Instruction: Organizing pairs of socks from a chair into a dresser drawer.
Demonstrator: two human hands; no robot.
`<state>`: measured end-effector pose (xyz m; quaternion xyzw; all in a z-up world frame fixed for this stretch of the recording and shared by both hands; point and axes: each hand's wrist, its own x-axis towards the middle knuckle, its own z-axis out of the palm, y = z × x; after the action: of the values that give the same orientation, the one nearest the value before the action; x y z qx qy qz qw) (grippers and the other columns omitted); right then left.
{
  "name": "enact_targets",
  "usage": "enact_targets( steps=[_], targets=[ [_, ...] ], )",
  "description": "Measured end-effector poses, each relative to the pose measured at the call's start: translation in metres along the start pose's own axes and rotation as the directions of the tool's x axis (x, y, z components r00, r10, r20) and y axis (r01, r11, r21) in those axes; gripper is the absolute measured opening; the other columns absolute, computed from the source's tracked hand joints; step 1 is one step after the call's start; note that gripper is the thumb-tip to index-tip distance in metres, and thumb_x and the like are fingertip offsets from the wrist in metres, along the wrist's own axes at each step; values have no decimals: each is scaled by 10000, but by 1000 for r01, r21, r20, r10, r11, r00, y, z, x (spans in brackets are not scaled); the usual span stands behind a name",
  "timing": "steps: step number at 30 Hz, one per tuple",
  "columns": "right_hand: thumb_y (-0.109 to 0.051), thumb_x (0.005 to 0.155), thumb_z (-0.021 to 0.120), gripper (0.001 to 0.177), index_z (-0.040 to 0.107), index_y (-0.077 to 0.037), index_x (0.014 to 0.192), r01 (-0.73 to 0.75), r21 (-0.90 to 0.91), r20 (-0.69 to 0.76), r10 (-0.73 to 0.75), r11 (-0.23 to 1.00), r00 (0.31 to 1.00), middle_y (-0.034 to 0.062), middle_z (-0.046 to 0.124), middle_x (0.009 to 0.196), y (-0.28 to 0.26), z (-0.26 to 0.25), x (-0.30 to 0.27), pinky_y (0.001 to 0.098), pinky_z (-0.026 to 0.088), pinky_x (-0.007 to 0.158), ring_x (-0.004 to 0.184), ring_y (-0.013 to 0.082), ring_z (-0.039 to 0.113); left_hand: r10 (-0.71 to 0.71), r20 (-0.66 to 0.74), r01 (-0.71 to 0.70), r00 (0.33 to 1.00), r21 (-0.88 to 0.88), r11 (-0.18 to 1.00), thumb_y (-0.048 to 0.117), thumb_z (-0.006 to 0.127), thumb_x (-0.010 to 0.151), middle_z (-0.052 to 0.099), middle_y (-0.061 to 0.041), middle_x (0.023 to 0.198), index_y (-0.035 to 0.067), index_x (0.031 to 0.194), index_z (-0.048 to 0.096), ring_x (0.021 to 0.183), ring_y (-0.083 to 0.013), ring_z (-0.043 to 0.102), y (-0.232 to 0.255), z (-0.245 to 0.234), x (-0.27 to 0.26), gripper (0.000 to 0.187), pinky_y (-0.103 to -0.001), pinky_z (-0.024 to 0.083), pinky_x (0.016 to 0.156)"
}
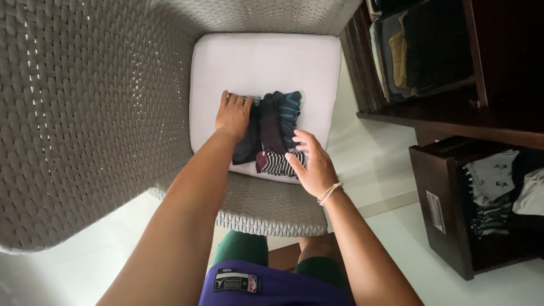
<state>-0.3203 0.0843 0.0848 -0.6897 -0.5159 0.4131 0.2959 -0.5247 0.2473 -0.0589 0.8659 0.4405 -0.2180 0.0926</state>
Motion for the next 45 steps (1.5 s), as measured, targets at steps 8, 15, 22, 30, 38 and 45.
enact_targets(
  steps=[8, 15, 22, 30, 38, 45],
  targets=[
    [-205, 921, 747, 571, 477, -89, 1411, -12, -5, 32, 12, 1000, 999, 103, 684, 1281, -4, 3, 0, 377, 558, 924, 1081, 246, 705, 41, -105, -45, 994, -39, 998, 144, 558, 969, 627, -135, 1339, 136, 1262, 639, 1337, -299, 524, -12, 6, -22, 304, -474, 289, 1180],
    [-218, 896, 781, 515, 566, -74, 1342, 32, 96, 22, -35, 995, 999, 122, 668, 1317, -20, -3, -13, 379, 551, 964, 1150, 256, 692, 258, 27, -240, 966, -287, 927, 126, 688, 844, 745, -133, 970, 150, 1175, 667, 1026, -310, 686, -3, -136, -109, 332, -501, 392, 1119],
    [-234, 889, 818, 416, 652, -55, 1226, 175, 140, 22, -180, 975, 983, 110, 745, 1092, -42, -36, -39, 374, 579, 823, 968, 258, 727, 416, -137, -411, 899, -593, 692, 215, 767, 837, 760, -110, 956, 118, 1053, 742, 924, -321, 698, 52, -266, -137, 238, -432, 526, 809],
    [-27, 997, 664, 365, 592, 39, 1349, 182, 843, -307, 175, 505, 936, 83, 701, 1236, -6, -117, -96, 305, 520, 1030, 1134, 139, 651, 580, 9, 89, 814, -990, -110, 466, 478, 1035, 692, -88, 1354, 5, 1452, 580, 1224, -194, 619, 141, -222, -87, 630, -332, 449, 1020],
    [11, 985, 667, 614, 362, -59, 1513, 344, 700, -636, 327, 626, 699, 162, 532, 1455, 36, -175, -154, 366, 499, 1094, 1263, 203, 603, 677, 163, 320, 718, -941, -113, 321, 522, 1050, 629, -81, 1404, 1, 1508, 469, 1304, -157, 554, 275, -200, -97, 561, -286, 371, 1129],
    [-186, 683, 940, 968, 426, -29, 1488, -64, 73, -630, 96, 995, 771, 251, 200, 1627, 38, -221, -215, 483, 379, 1145, 1420, 409, 388, 729, 136, 405, 671, -890, -207, 228, 471, 1090, 684, -93, 1271, -24, 1490, 496, 1112, -145, 655, 350, -204, -101, 473, -272, 517, 992]
  ],
)
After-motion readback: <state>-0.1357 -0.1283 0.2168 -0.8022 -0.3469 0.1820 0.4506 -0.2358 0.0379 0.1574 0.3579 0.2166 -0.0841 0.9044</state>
